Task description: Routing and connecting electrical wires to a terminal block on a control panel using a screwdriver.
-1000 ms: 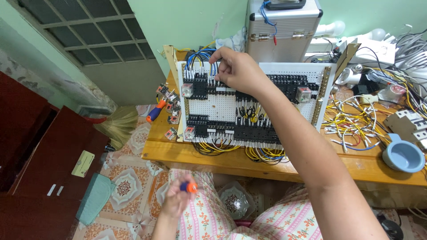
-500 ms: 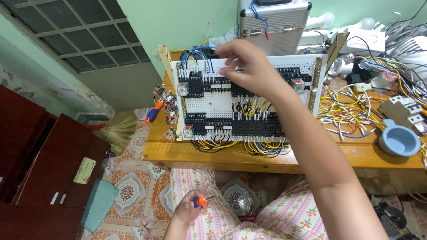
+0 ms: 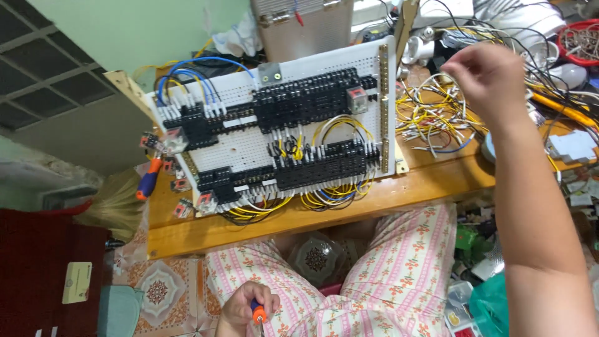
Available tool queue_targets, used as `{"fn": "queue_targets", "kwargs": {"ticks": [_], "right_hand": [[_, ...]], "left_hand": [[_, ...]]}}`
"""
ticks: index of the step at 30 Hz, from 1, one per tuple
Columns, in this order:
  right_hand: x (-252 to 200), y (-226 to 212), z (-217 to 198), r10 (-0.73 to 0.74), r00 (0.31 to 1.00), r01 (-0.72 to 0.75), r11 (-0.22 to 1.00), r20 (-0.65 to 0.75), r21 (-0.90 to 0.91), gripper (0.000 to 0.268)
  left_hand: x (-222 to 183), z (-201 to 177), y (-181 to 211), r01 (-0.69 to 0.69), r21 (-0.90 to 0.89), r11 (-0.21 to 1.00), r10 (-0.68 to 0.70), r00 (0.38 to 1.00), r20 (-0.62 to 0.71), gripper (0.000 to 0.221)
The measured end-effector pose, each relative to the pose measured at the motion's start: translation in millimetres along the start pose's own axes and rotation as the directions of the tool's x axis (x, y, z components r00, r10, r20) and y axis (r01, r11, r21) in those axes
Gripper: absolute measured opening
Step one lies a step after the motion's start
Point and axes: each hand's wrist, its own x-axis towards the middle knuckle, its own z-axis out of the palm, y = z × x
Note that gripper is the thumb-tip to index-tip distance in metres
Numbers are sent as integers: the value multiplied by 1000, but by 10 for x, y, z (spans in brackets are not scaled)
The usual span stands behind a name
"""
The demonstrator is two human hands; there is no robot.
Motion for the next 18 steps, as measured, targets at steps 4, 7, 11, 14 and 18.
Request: {"fn": "queue_targets", "kwargs": {"ticks": [4,7,11,14,18], "right_hand": [[-74,89,260,117,978,-91,984,170,-155,8],[-81,176,500,154,938,-74,964,309,-255,13],[-164,310,800,35,969,70,911,246,-407,13],[-191,309,885,15,975,100,865,224,-492,10],[-205,229,800,-54,988,108,910,145,-400,11]], "left_hand": [[9,8,-2,24,15,1000,-24,1000,-12,27],[-14,2,7,55,33,998,-55,998,-8,26],[-24,-15,1,83,50,995,-81,996,-45,27],[-23,-31,19,103,74,992,-99,994,-56,30],[-46,-42,16,133,108,985,-121,987,-108,33]]}}
